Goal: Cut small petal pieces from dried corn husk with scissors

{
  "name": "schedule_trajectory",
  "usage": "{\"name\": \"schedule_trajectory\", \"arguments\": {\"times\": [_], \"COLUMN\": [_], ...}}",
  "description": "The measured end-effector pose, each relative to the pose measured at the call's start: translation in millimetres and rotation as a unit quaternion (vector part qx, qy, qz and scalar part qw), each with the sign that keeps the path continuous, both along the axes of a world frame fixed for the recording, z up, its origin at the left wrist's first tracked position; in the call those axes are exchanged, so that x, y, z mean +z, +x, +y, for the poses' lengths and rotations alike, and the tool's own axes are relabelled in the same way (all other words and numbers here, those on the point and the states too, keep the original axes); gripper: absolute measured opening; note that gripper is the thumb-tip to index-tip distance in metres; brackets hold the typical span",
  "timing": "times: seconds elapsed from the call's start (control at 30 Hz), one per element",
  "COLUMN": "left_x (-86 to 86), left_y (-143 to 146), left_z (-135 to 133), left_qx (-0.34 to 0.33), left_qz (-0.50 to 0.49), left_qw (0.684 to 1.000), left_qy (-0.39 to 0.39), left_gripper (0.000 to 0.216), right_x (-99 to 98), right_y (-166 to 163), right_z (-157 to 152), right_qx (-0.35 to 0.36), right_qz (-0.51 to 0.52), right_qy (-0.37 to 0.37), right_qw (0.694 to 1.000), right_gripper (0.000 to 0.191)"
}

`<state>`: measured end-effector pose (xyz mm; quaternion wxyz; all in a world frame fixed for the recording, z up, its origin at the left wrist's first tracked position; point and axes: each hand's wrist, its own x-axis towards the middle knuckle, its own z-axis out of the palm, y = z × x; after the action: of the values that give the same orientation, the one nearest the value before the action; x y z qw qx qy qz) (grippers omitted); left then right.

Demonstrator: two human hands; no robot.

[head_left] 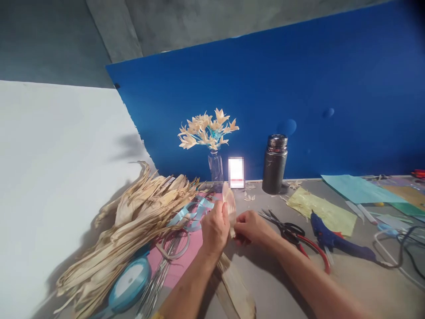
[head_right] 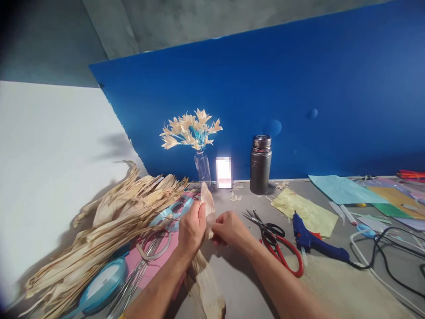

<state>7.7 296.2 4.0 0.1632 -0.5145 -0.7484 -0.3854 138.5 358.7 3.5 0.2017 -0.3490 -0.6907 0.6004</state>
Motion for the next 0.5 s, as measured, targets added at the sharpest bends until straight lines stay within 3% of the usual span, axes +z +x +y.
{"name": "schedule_trajectory", "arguments": {"times": [0.17, 0.3, 0.4, 0.5], "left_x": [6.9, 6.2, 5.7, 4.6], "left_y": [-8, 7, 16, 15], "left_z": [-3, -2, 0, 3], "left_qx": [0.016, -0.096, -0.175, -0.214], "left_qz": [-0.077, -0.188, -0.285, -0.423], "left_qw": [0.994, 0.976, 0.942, 0.880], "left_qy": [0.076, 0.047, 0.034, 0.019], "left_gripper": [0.028, 0.036, 0.036, 0.029], "right_x": [5.2, 9.4, 7.9, 8.8], "right_y": [9, 8, 6, 8], "right_z": [15, 14, 14, 16], "right_qx": [-0.047, -0.064, -0.109, -0.126], "right_qz": [0.040, 0.094, 0.087, 0.079], "right_qy": [0.005, 0.093, 0.142, 0.161], "right_qw": [0.998, 0.989, 0.980, 0.976], "right_gripper": [0.009, 0.024, 0.031, 0.029]}}
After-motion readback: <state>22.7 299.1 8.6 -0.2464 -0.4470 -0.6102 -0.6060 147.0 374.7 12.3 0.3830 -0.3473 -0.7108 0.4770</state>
